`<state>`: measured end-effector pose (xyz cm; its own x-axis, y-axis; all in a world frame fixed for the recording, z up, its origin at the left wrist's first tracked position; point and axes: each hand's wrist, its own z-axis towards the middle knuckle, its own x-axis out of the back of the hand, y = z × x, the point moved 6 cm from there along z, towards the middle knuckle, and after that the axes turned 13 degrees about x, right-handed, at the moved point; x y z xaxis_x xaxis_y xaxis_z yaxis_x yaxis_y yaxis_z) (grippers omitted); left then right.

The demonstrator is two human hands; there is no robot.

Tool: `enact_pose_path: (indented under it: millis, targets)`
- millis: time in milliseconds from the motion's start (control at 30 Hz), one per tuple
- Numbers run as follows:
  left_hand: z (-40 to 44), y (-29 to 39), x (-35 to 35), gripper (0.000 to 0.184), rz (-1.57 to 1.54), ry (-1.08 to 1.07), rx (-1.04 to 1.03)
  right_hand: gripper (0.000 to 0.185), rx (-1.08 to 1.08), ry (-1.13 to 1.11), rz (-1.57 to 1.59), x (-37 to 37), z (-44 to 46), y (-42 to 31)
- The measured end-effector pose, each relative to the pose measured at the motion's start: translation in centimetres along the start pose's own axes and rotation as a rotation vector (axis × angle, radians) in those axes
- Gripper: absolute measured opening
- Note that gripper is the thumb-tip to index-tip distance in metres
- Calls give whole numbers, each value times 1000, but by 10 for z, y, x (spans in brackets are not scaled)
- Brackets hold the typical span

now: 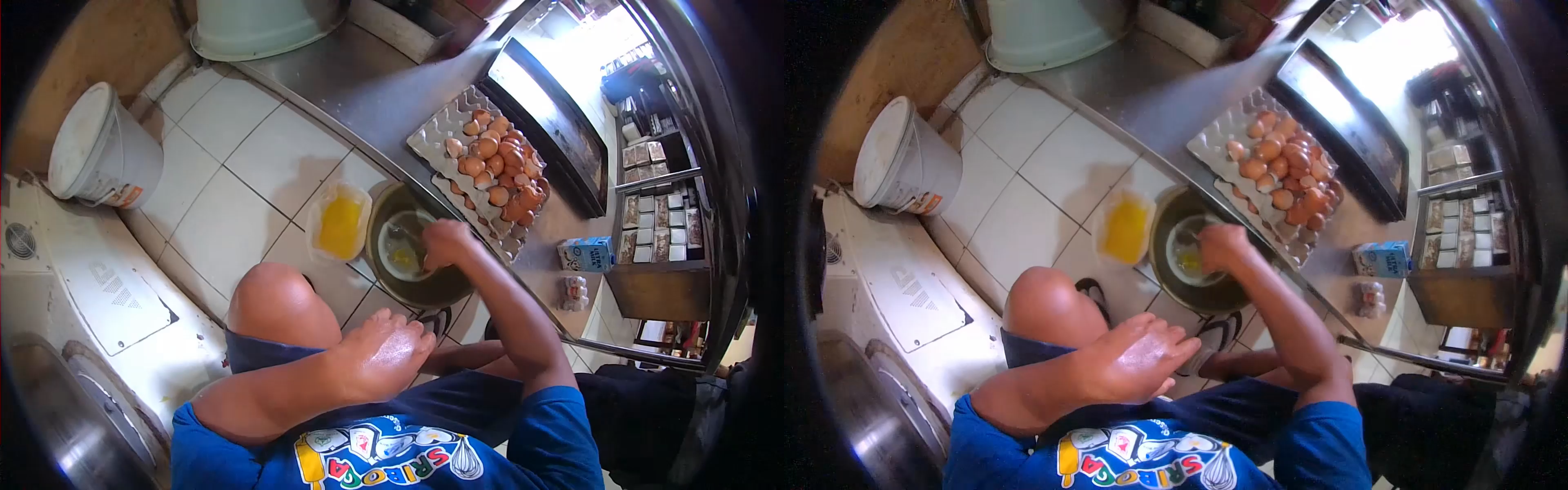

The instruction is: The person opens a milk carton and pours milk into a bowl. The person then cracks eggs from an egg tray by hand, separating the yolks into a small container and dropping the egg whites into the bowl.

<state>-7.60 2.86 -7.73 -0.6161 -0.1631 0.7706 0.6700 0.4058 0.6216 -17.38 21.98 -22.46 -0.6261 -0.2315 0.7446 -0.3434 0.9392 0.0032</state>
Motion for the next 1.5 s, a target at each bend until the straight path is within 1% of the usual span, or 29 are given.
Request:
enact_pose_path:
  millis: [33, 67, 133, 167, 233, 267, 300, 367, 433, 500, 533, 567, 600, 667, 700, 767, 800, 867, 933, 1000, 1033, 1167, 1200, 1267, 1333, 1400, 1433, 1467, 1500]
  targets:
    - [0, -2, 2, 20, 2, 2, 4, 32, -33, 35, 26, 15, -9, 10]
    - [0, -3, 5, 19, 7, 0, 2, 31, -93, 208, 163, 47, -27, 24]
    - [-1, -2, 8, 18, 12, -20, -7, 29, -159, 479, 352, 92, -51, 64]
    - [-3, -1, 8, 17, 20, -32, -13, 28, -189, 565, 269, 113, -62, 74]
    - [-6, 2, 6, 17, 18, -31, -16, 29, -232, 715, 524, 129, -61, 113]
    - [-6, 2, 7, 17, 20, -11, -23, 29, -235, 717, 530, 126, -63, 113]
    - [-6, 2, 9, 17, 22, 12, -29, 26, -296, 907, 462, 142, -77, 102]
    - [-4, 1, 10, 17, 15, 37, -32, 22, -296, 1156, 547, 138, -81, 86]
    - [-3, 1, 6, 31, 51, -61, 15, 18, -226, 1353, 485, 93, -58, 65]
    - [-3, 0, 1, 47, 95, -169, 61, 14, -429, 1004, 528, 12, -7, 47]
    - [-4, 0, 1, 47, 100, -178, 63, 14, -423, 955, 653, -44, 19, 54]
    - [-5, 2, 3, 40, 85, -153, 47, 14, -418, 901, 780, -100, 44, 58]
    - [-7, 3, 5, 33, 69, -123, 33, 22, -666, 755, 598, -138, 54, 62]
    - [-6, 1, 13, 22, 43, -45, 12, 29, -599, 637, 619, -234, 87, 76]
    - [-5, -1, 14, 22, 45, -45, 19, 30, -577, 694, 730, -229, 77, 62]
    - [-3, -6, 15, 24, 64, -58, 33, 31, -546, 748, 841, -230, 77, 52]
    - [-2, -8, 15, 25, 73, -65, 40, 31, -645, 707, 811, -250, 87, 60]
    - [3, -10, 14, 26, 86, -69, 52, 31, -735, 667, 780, -272, 99, 69]
    - [6, -12, 8, 37, 100, -151, 74, 32, -702, 704, 761, -279, 106, 68]
    - [9, -15, 3, 50, 119, -229, 94, 32, -670, 747, 741, -282, 116, 69]
    - [11, -16, 4, 50, 128, -223, 97, 32, -664, 757, 741, -285, 126, 72]
    - [16, -16, 14, 31, 69, -125, 89, 32, -557, 661, 276, -290, 151, 73]
    - [16, -15, 14, 31, 72, -129, 75, 30, -702, 664, 515, -258, 126, 63]
    - [20, -13, 14, 35, 38, -134, 45, 28, -870, 673, 753, -188, 93, 40]
    - [21, -6, 11, 39, -7, -152, 8, 22, -548, 1011, 758, -150, 84, 27]
    - [23, 1, 7, 40, 4, -171, -21, 9, -570, 1240, 897, -101, 59, 16]
    - [25, 2, 5, 42, 17, -178, -25, 9, -594, 1254, 889, -75, 41, 19]
    - [26, 4, 5, 43, 34, -186, -27, 6, -481, 1430, 830, -38, 19, 20]
    - [25, 5, 5, 45, 52, -194, -31, 6, -364, 1600, 757, -5, -5, 23]
